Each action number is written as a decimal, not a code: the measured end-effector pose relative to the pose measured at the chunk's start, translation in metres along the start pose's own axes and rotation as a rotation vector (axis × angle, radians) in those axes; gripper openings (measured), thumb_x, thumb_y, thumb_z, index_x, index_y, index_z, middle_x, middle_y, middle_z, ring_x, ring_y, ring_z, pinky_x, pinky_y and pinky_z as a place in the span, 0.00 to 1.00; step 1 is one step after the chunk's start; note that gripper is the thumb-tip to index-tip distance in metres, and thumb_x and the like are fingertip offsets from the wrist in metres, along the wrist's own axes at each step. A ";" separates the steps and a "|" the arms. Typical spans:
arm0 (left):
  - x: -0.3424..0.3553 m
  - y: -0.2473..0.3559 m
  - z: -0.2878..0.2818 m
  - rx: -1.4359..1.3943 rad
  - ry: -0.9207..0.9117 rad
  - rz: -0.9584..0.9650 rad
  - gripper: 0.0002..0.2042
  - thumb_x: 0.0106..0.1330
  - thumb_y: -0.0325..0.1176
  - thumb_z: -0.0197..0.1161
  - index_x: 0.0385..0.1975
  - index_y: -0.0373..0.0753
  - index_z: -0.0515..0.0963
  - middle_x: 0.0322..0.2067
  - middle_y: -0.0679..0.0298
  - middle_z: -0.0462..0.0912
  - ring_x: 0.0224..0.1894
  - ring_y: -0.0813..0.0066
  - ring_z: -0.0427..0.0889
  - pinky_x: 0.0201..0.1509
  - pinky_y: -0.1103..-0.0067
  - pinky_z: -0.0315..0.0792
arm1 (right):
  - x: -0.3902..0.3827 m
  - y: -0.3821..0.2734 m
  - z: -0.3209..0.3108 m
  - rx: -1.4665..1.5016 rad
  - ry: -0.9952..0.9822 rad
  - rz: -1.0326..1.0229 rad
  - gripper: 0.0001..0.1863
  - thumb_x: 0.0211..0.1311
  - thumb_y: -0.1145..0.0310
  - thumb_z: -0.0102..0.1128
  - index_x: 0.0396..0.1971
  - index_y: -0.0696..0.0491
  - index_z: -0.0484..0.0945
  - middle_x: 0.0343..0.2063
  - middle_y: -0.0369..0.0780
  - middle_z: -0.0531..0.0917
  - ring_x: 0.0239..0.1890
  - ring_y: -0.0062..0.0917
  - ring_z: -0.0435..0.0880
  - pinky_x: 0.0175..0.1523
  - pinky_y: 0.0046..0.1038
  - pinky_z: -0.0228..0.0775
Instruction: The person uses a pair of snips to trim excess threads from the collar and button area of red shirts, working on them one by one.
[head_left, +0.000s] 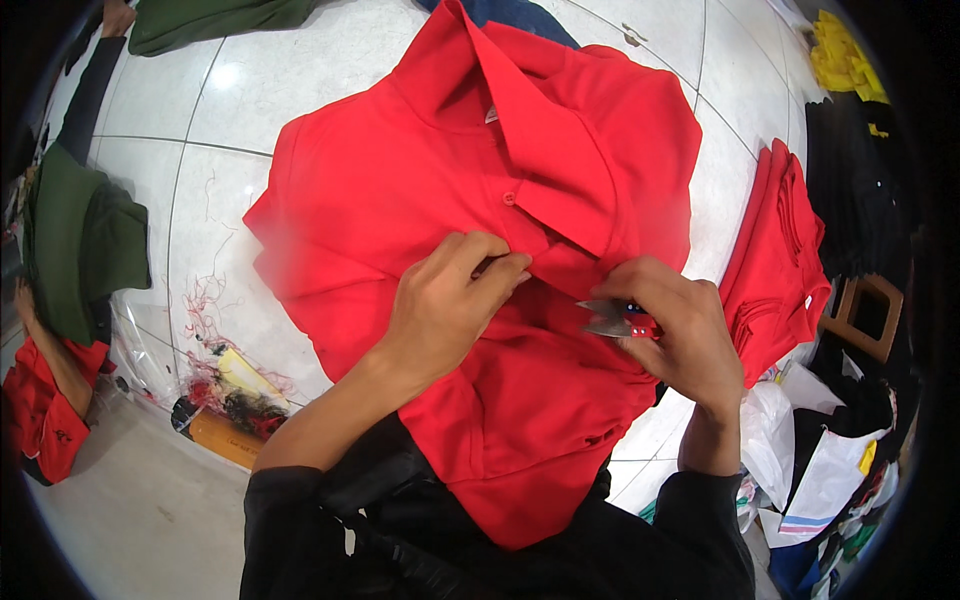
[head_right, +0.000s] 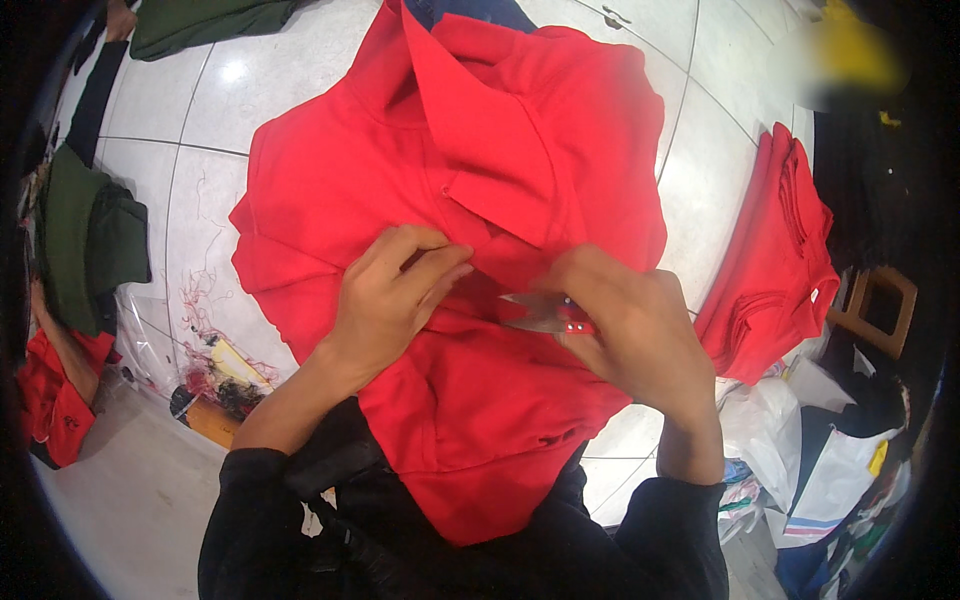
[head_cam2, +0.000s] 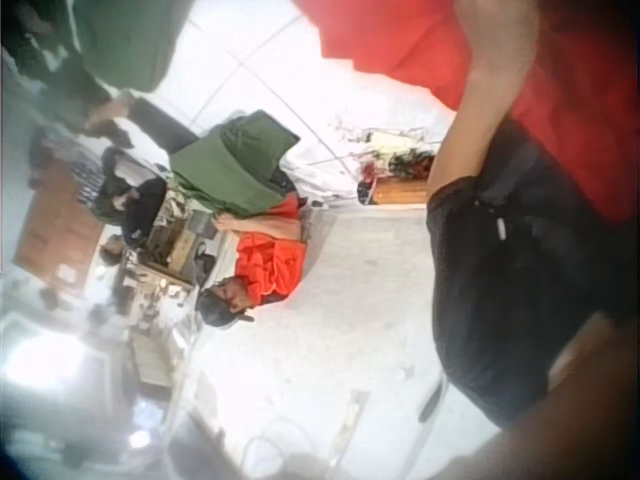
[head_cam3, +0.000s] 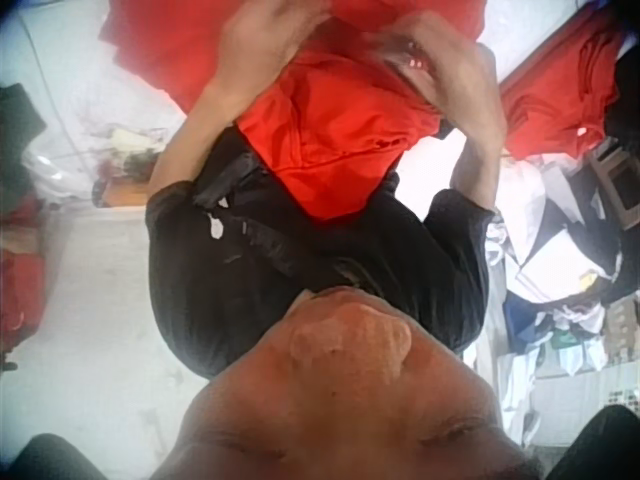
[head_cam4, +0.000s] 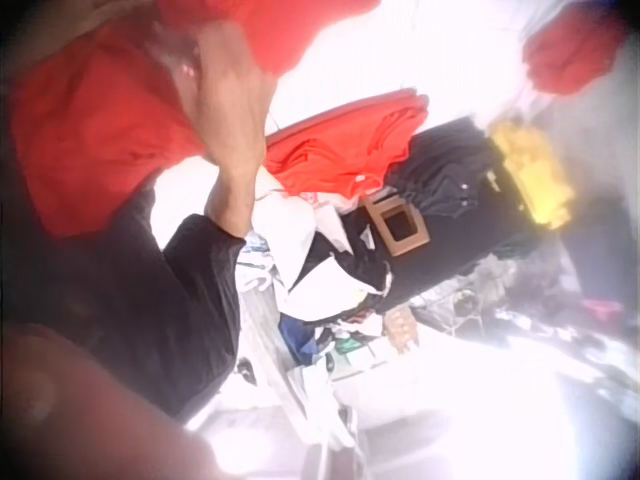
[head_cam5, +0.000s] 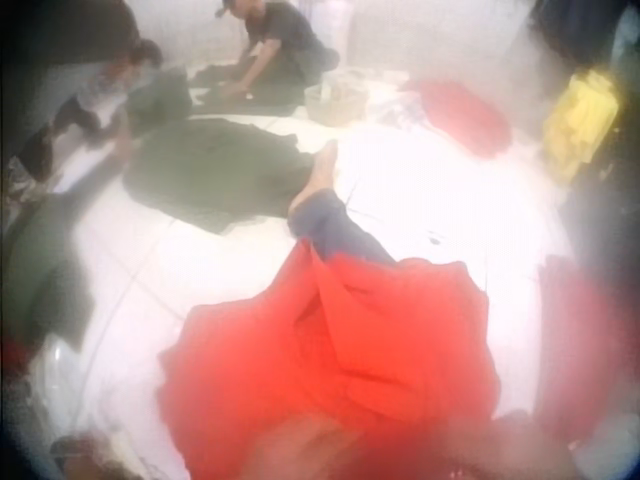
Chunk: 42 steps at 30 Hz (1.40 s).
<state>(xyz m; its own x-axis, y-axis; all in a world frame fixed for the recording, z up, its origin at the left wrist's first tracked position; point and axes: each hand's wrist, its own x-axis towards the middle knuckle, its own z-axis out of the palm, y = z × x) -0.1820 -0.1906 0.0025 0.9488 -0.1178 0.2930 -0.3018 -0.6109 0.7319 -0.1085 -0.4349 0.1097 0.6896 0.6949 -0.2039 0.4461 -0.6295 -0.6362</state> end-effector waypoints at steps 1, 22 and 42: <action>-0.002 -0.002 0.001 0.028 -0.002 0.030 0.11 0.58 0.25 0.79 0.40 0.36 0.87 0.37 0.61 0.82 0.37 0.64 0.85 0.38 0.70 0.80 | 0.000 -0.001 0.000 0.019 0.020 0.001 0.19 0.47 0.79 0.75 0.43 0.57 0.85 0.41 0.41 0.89 0.39 0.38 0.93 0.44 0.32 0.84; -0.024 0.006 -0.014 -0.115 0.094 -0.027 0.13 0.58 0.16 0.74 0.40 0.30 0.79 0.38 0.55 0.80 0.32 0.59 0.85 0.34 0.69 0.81 | 0.051 -0.027 0.024 -0.358 0.009 -0.228 0.17 0.53 0.63 0.79 0.36 0.50 0.78 0.21 0.36 0.83 0.20 0.33 0.83 0.24 0.35 0.68; -0.048 -0.056 -0.135 -0.120 1.280 -0.702 0.28 0.77 0.29 0.59 0.74 0.34 0.60 0.72 0.47 0.68 0.77 0.60 0.65 0.82 0.62 0.54 | 0.059 -0.013 0.046 -0.855 0.182 -0.027 0.24 0.51 0.57 0.82 0.38 0.50 0.75 0.33 0.38 0.75 0.24 0.31 0.84 0.26 0.32 0.72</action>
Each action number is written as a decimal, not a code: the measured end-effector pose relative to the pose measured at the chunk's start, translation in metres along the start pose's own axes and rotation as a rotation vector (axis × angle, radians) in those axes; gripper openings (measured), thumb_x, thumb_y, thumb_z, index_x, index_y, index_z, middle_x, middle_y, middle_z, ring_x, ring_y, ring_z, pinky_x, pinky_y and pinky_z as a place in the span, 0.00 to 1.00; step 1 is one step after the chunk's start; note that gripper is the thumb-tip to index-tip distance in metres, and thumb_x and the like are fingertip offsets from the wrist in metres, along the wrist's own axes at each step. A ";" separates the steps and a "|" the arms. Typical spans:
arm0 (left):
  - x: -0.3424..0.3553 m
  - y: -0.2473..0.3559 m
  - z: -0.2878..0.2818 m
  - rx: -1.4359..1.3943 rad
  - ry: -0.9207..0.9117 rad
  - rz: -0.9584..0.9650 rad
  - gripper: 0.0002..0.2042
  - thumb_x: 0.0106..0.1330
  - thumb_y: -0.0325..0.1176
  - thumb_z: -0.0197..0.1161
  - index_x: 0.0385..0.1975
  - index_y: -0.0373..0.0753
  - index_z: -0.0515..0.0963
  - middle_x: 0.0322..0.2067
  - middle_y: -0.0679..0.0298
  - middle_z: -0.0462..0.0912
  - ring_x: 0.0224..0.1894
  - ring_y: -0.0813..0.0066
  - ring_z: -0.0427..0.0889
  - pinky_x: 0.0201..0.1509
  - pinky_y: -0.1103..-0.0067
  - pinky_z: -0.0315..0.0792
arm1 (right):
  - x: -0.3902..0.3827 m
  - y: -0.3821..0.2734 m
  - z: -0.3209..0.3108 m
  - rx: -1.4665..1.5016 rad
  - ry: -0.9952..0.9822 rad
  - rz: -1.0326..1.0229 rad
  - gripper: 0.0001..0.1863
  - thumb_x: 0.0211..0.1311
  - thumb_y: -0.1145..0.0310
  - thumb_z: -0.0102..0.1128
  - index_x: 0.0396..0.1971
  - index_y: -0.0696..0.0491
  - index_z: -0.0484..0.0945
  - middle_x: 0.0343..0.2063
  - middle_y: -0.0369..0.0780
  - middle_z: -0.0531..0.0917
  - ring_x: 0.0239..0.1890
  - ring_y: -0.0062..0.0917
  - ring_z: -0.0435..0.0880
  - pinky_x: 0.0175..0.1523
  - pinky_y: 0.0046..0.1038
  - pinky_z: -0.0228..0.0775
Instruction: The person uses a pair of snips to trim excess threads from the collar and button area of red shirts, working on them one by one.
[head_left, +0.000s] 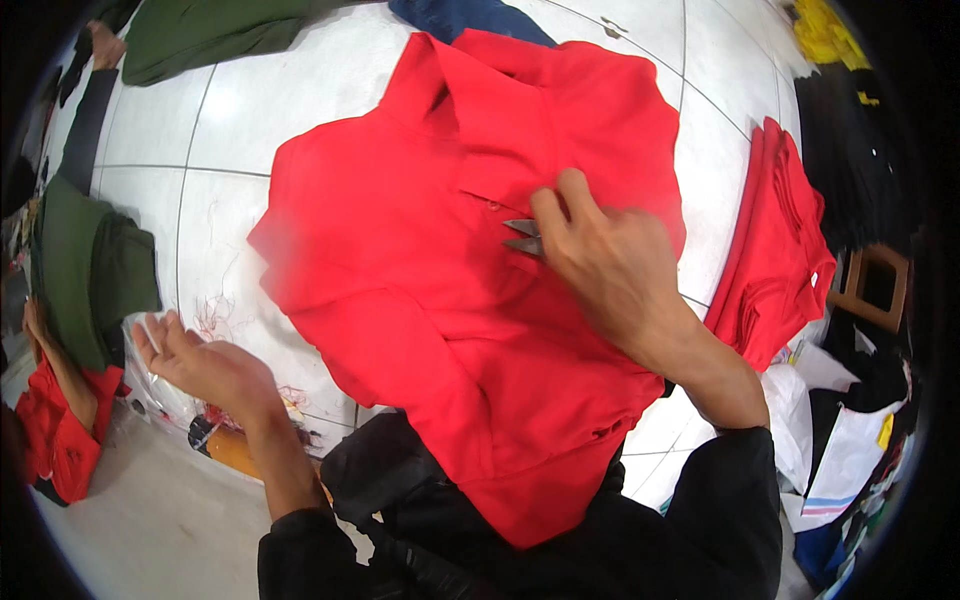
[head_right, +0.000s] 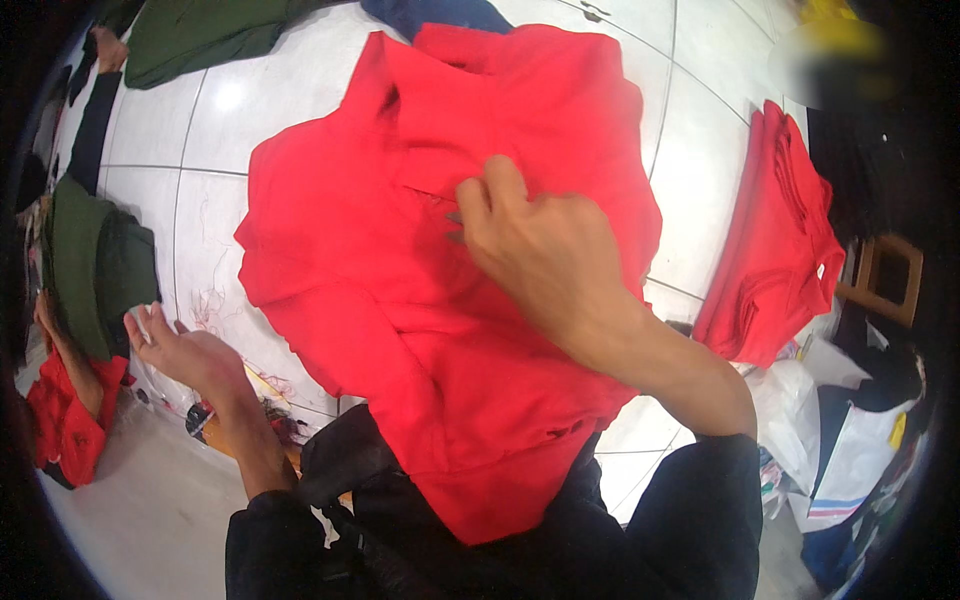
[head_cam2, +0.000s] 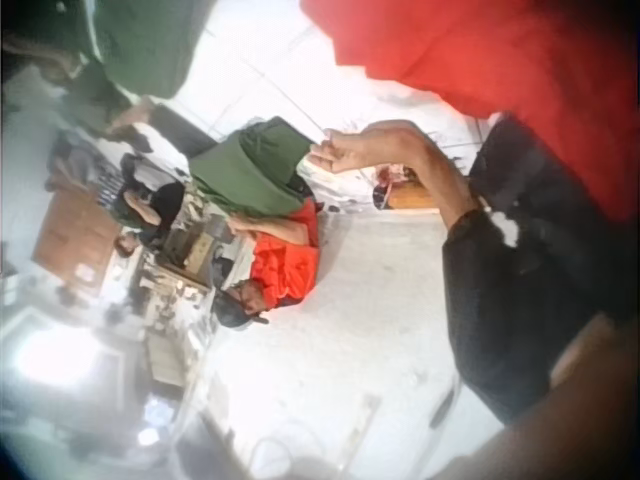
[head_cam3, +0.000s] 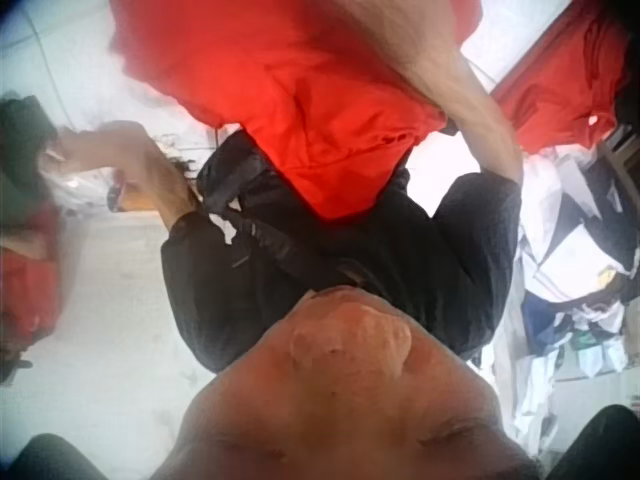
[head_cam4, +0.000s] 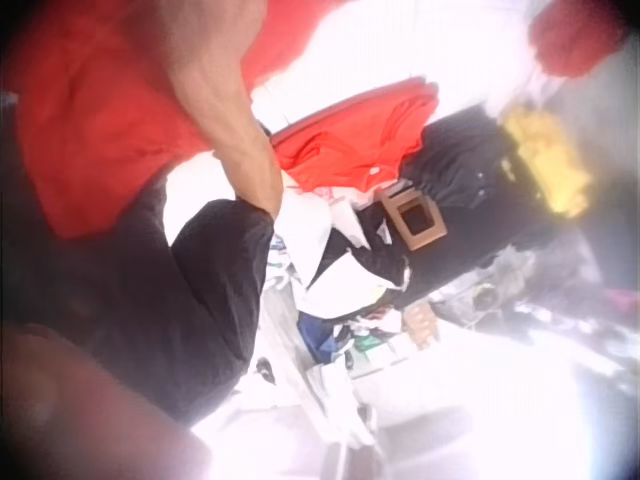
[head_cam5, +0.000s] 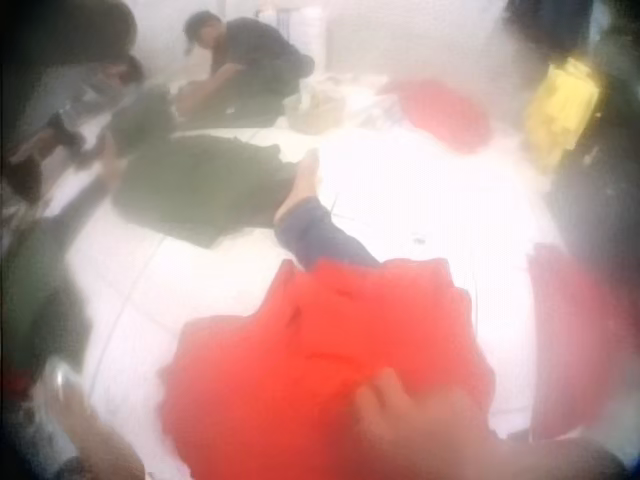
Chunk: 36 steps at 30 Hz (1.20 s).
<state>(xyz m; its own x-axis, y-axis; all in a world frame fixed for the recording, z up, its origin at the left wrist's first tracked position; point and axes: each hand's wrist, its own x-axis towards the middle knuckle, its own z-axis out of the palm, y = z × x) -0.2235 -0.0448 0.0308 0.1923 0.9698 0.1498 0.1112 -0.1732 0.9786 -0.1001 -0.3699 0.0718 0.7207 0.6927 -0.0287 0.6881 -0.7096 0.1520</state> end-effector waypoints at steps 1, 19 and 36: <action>-0.002 0.000 -0.001 -0.018 -0.039 0.046 0.29 0.76 0.29 0.61 0.74 0.35 0.60 0.71 0.46 0.69 0.77 0.60 0.64 0.83 0.59 0.52 | 0.001 0.001 -0.002 -0.026 0.004 -0.005 0.23 0.52 0.58 0.82 0.38 0.50 0.75 0.32 0.39 0.75 0.24 0.32 0.84 0.26 0.33 0.72; -0.098 0.017 0.067 0.158 -1.341 0.144 0.10 0.71 0.27 0.71 0.50 0.35 0.85 0.41 0.59 0.86 0.34 0.74 0.84 0.41 0.77 0.78 | -0.007 0.028 -0.008 0.985 0.232 0.497 0.22 0.68 0.67 0.74 0.57 0.58 0.80 0.49 0.46 0.88 0.53 0.30 0.89 0.57 0.30 0.81; -0.152 -0.017 0.081 0.127 -1.212 0.844 0.15 0.59 0.21 0.76 0.47 0.34 0.87 0.39 0.58 0.82 0.39 0.61 0.83 0.39 0.69 0.79 | -0.044 0.029 0.006 1.096 0.276 0.581 0.18 0.68 0.75 0.73 0.54 0.60 0.79 0.43 0.42 0.88 0.48 0.23 0.89 0.56 0.26 0.81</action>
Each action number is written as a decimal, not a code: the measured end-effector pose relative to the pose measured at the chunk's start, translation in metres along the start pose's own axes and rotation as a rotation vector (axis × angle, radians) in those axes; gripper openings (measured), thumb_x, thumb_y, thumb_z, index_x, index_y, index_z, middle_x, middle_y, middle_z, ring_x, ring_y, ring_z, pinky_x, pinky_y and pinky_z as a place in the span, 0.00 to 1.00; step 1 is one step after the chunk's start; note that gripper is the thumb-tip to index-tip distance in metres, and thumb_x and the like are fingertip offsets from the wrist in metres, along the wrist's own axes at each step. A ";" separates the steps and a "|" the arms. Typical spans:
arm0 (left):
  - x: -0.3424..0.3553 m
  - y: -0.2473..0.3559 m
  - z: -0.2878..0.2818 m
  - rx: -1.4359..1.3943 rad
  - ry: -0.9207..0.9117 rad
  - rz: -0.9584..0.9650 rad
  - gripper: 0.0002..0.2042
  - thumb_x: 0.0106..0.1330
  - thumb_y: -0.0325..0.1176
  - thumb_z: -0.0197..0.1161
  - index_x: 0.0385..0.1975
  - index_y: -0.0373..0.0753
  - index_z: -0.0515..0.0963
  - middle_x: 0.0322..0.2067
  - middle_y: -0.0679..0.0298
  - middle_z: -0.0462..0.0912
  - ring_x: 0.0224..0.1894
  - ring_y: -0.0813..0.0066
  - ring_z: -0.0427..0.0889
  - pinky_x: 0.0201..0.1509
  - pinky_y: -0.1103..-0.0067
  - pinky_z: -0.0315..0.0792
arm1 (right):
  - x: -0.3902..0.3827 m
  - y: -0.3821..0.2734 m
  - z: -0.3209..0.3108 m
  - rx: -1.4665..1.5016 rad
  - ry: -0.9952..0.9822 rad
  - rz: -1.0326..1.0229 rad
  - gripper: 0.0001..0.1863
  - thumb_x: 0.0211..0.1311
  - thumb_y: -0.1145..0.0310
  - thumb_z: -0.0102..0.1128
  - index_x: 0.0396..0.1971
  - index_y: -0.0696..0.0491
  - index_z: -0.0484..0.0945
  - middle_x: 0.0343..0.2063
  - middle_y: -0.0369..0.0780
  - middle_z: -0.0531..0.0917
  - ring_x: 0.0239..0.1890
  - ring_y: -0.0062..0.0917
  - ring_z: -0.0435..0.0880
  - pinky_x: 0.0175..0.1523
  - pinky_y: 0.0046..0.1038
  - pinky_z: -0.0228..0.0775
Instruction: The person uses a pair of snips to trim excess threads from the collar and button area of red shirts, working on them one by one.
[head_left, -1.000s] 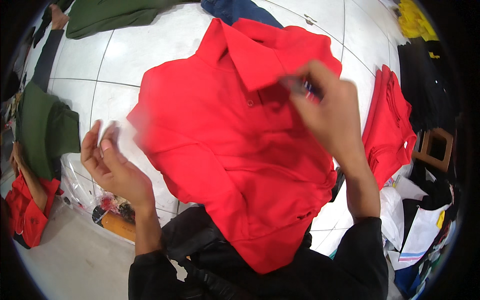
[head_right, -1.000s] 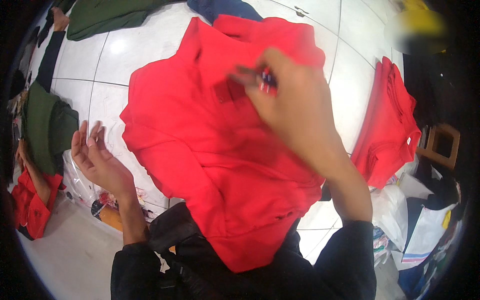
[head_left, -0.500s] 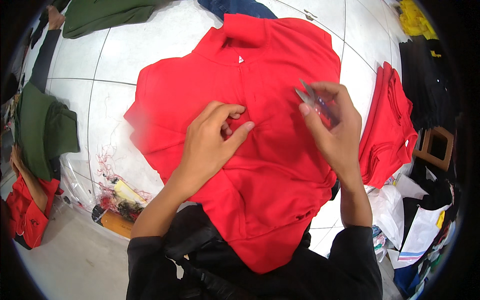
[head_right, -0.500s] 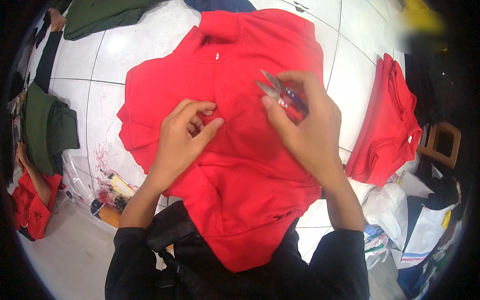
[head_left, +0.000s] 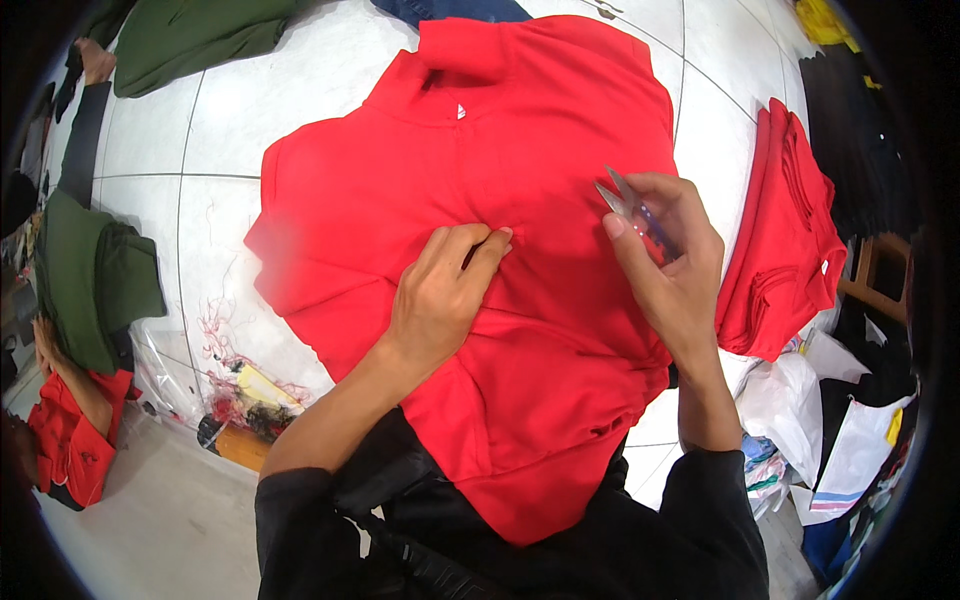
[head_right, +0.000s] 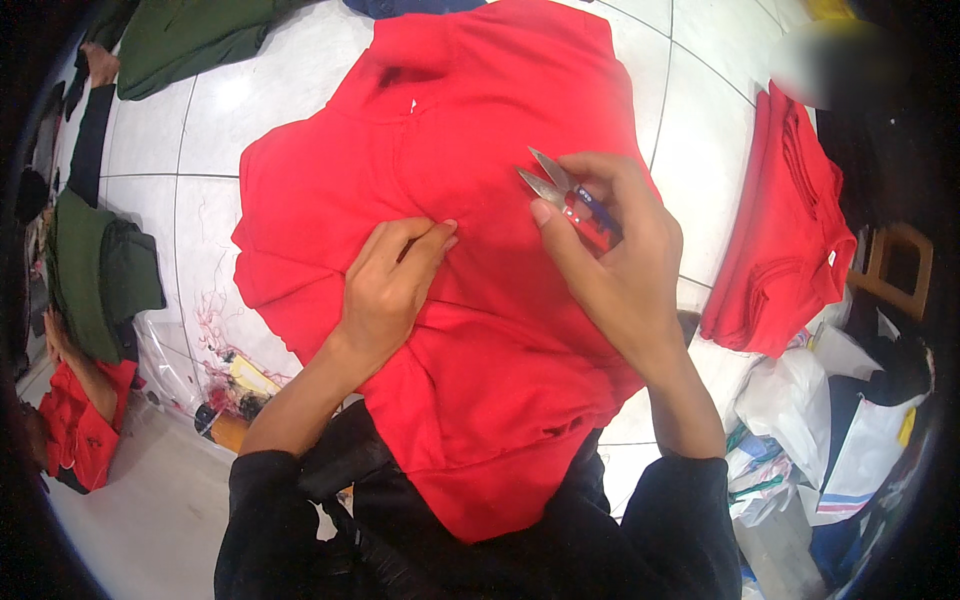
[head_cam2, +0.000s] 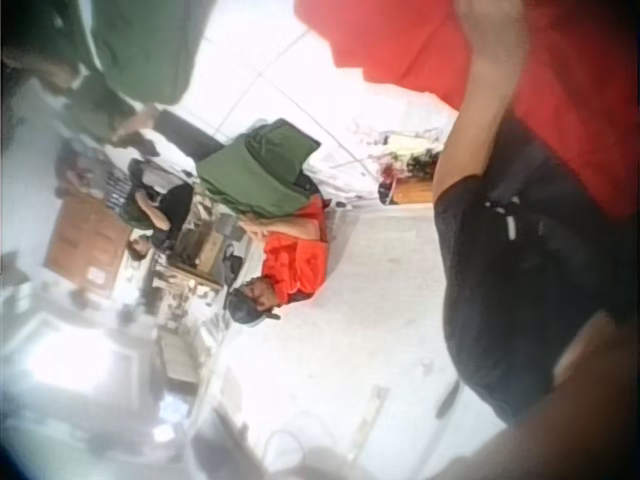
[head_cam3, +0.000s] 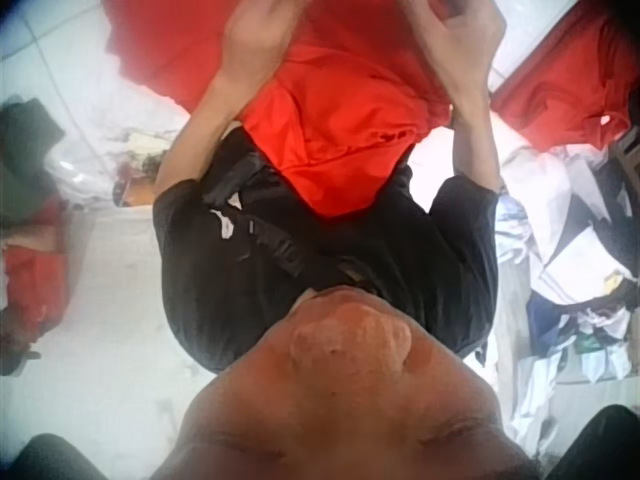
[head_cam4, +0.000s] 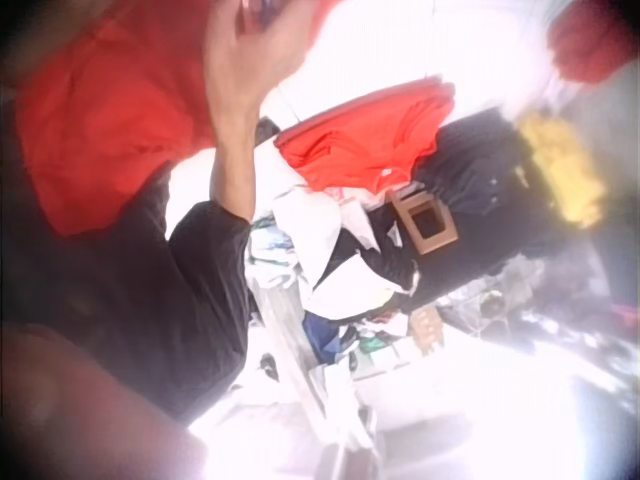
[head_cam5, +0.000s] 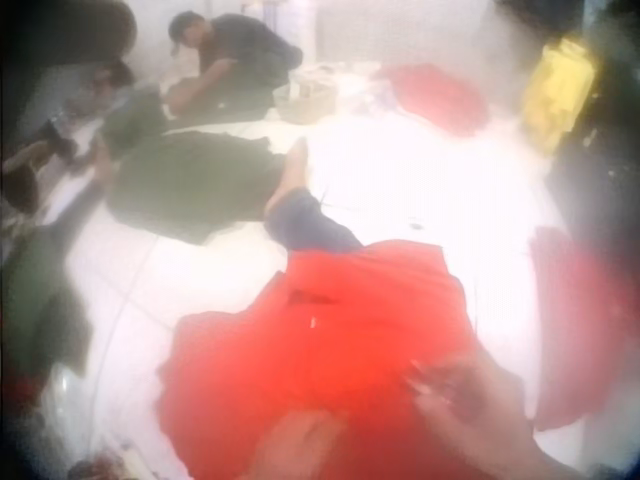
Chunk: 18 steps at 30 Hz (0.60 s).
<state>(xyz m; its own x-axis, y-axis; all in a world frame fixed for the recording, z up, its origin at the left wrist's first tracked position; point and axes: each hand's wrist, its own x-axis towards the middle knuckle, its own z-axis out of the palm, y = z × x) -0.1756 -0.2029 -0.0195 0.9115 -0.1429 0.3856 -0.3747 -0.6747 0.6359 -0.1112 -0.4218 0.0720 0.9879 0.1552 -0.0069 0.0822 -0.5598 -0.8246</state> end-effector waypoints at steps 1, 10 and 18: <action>0.000 0.000 0.000 0.025 -0.015 -0.003 0.15 0.60 0.22 0.75 0.47 0.34 0.86 0.39 0.58 0.82 0.39 0.61 0.83 0.39 0.69 0.79 | 0.000 0.000 -0.001 -0.003 -0.001 0.000 0.18 0.68 0.75 0.73 0.54 0.60 0.79 0.43 0.42 0.88 0.48 0.23 0.89 0.57 0.26 0.81; 0.015 -0.009 0.000 0.136 -0.214 -0.006 0.06 0.62 0.23 0.70 0.36 0.35 0.79 0.37 0.60 0.79 0.38 0.65 0.82 0.35 0.70 0.77 | -0.009 -0.009 0.003 0.019 -0.021 0.009 0.18 0.68 0.74 0.73 0.54 0.59 0.79 0.43 0.42 0.88 0.48 0.24 0.89 0.57 0.27 0.82; 0.019 -0.009 -0.057 -0.586 -0.331 -0.420 0.03 0.66 0.22 0.67 0.36 0.34 0.79 0.36 0.61 0.80 0.36 0.73 0.82 0.38 0.75 0.75 | -0.021 -0.020 0.015 -0.305 -0.262 -0.211 0.20 0.60 0.72 0.80 0.50 0.55 0.83 0.39 0.39 0.91 0.37 0.22 0.93 0.42 0.24 0.86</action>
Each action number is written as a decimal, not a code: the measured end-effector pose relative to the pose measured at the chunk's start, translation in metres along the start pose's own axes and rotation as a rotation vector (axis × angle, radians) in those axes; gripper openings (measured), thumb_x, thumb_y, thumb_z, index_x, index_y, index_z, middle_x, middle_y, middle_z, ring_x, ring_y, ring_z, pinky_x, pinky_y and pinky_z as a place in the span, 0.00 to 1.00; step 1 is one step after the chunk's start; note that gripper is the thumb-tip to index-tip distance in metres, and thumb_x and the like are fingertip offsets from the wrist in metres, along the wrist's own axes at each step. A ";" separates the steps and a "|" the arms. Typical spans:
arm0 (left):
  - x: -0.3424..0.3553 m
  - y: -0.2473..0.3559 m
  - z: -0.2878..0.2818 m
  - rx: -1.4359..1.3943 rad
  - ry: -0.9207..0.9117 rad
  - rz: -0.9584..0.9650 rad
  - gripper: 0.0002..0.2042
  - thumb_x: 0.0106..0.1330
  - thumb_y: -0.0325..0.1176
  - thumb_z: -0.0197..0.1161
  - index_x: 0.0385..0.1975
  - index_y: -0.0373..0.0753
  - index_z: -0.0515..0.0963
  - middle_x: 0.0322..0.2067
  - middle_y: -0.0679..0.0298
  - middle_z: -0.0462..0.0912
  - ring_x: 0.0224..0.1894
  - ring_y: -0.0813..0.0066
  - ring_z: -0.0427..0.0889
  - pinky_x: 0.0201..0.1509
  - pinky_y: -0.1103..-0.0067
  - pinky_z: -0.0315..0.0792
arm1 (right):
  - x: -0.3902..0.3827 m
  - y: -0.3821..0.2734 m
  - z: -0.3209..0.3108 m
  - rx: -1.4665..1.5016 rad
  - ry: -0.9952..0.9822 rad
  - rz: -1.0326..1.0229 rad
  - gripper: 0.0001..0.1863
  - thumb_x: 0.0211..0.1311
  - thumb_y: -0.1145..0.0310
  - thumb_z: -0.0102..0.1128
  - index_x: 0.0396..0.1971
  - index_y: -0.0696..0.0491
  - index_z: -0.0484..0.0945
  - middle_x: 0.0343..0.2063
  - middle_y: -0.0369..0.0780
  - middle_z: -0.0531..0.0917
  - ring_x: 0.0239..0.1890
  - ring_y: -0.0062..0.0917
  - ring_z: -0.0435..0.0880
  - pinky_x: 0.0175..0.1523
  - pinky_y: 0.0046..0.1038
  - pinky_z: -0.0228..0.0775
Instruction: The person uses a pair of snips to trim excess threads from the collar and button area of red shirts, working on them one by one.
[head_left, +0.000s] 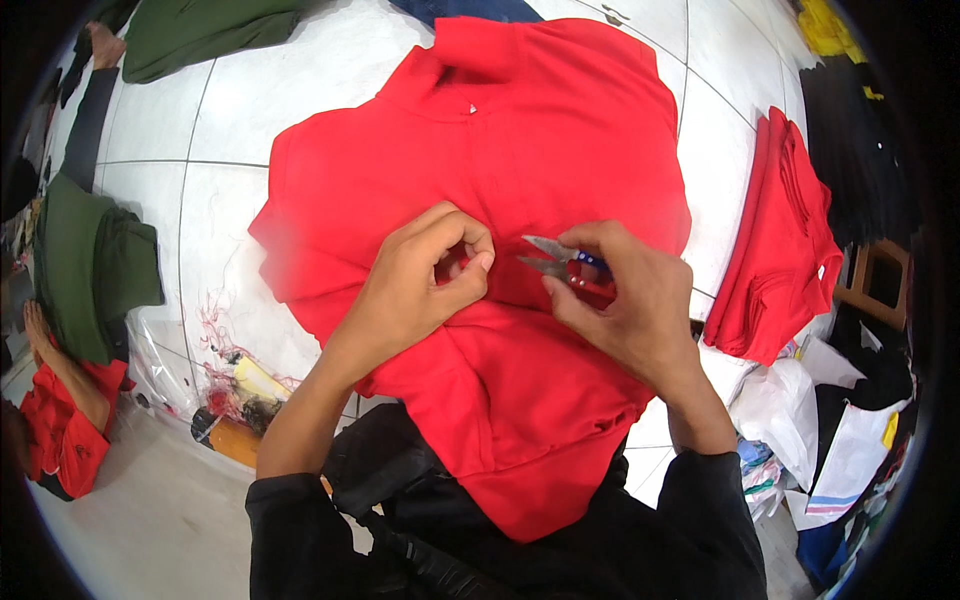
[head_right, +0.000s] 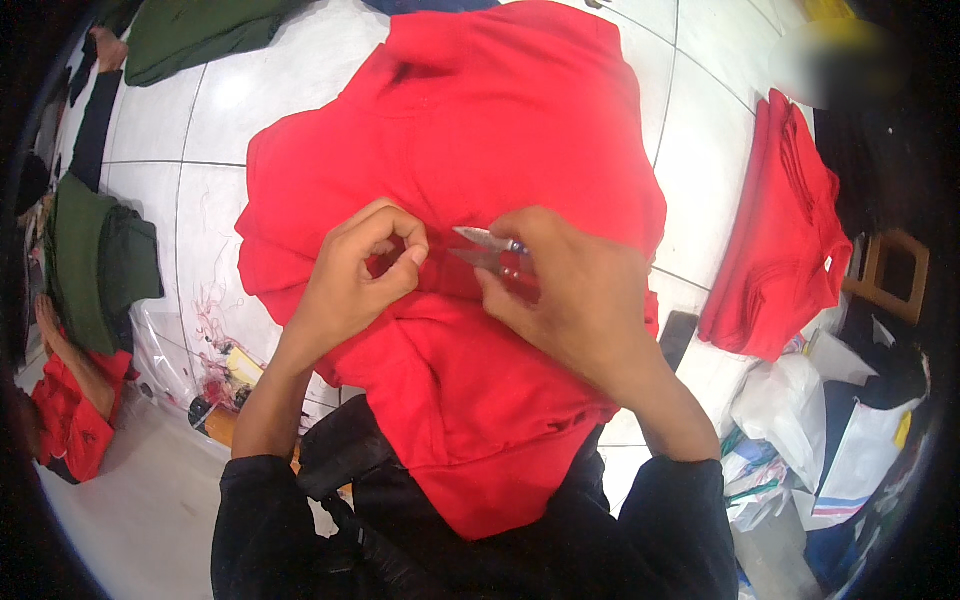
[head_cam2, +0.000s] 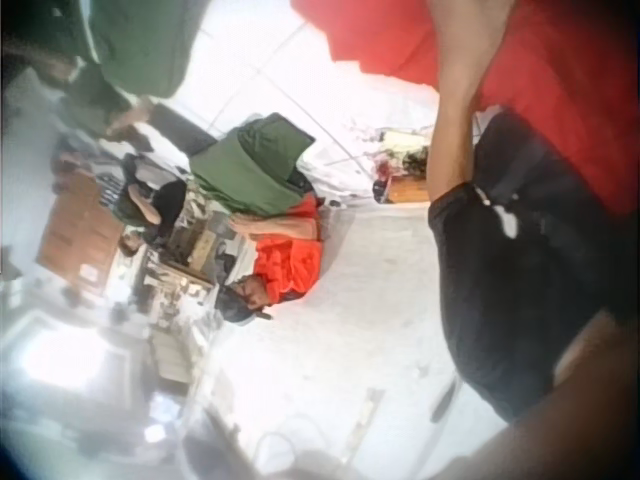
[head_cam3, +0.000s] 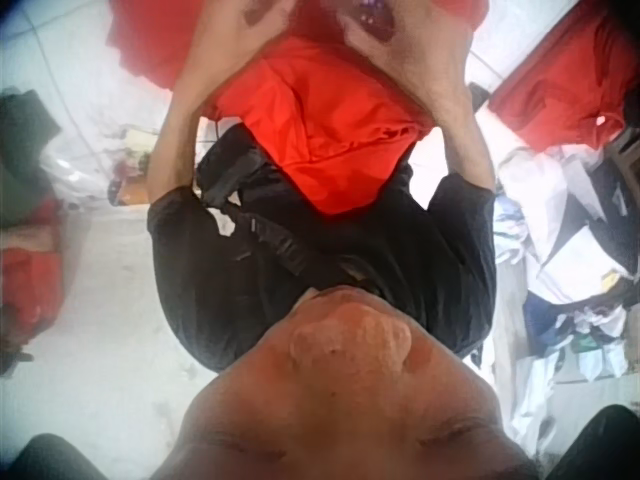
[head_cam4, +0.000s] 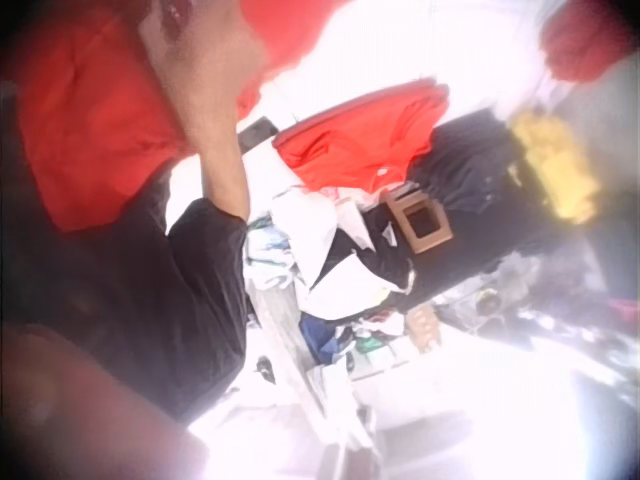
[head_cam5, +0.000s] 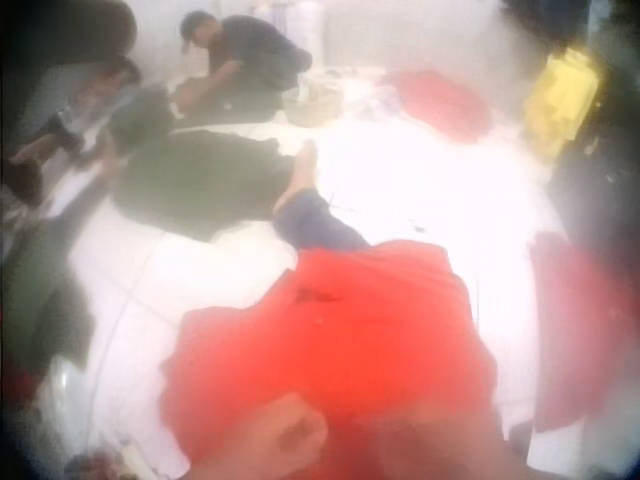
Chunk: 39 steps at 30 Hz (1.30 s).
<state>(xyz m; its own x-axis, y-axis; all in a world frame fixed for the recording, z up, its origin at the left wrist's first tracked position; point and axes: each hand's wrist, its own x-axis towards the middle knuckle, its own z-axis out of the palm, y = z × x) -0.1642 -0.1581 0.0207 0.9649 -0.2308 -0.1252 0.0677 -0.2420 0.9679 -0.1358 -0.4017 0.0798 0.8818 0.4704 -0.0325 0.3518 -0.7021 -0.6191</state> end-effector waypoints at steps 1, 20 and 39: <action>-0.001 0.001 -0.001 0.011 0.013 0.017 0.03 0.67 0.23 0.67 0.36 0.34 0.79 0.36 0.61 0.80 0.36 0.74 0.83 0.39 0.76 0.75 | 0.000 -0.002 0.002 -0.052 -0.055 0.004 0.20 0.59 0.72 0.80 0.49 0.54 0.83 0.38 0.38 0.91 0.36 0.22 0.93 0.42 0.24 0.86; 0.011 -0.002 0.026 0.381 0.419 -0.075 0.23 0.66 0.39 0.78 0.55 0.33 0.81 0.42 0.62 0.84 0.41 0.70 0.80 0.46 0.73 0.76 | -0.001 0.012 -0.014 0.208 0.192 0.176 0.16 0.65 0.73 0.76 0.49 0.59 0.81 0.41 0.42 0.90 0.44 0.24 0.91 0.53 0.27 0.85; 0.022 0.003 0.014 -0.028 0.195 -0.256 0.14 0.83 0.39 0.61 0.35 0.37 0.72 0.25 0.70 0.76 0.29 0.84 0.77 0.36 0.82 0.70 | -0.003 0.025 -0.014 0.158 0.140 0.023 0.18 0.59 0.74 0.79 0.48 0.57 0.83 0.39 0.41 0.90 0.39 0.28 0.94 0.43 0.26 0.87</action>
<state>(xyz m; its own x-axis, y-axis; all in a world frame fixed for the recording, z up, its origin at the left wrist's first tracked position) -0.1463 -0.1770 0.0174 0.9460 0.0193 -0.3236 0.3184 -0.2422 0.9165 -0.1254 -0.4277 0.0754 0.9281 0.3684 0.0547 0.2872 -0.6144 -0.7349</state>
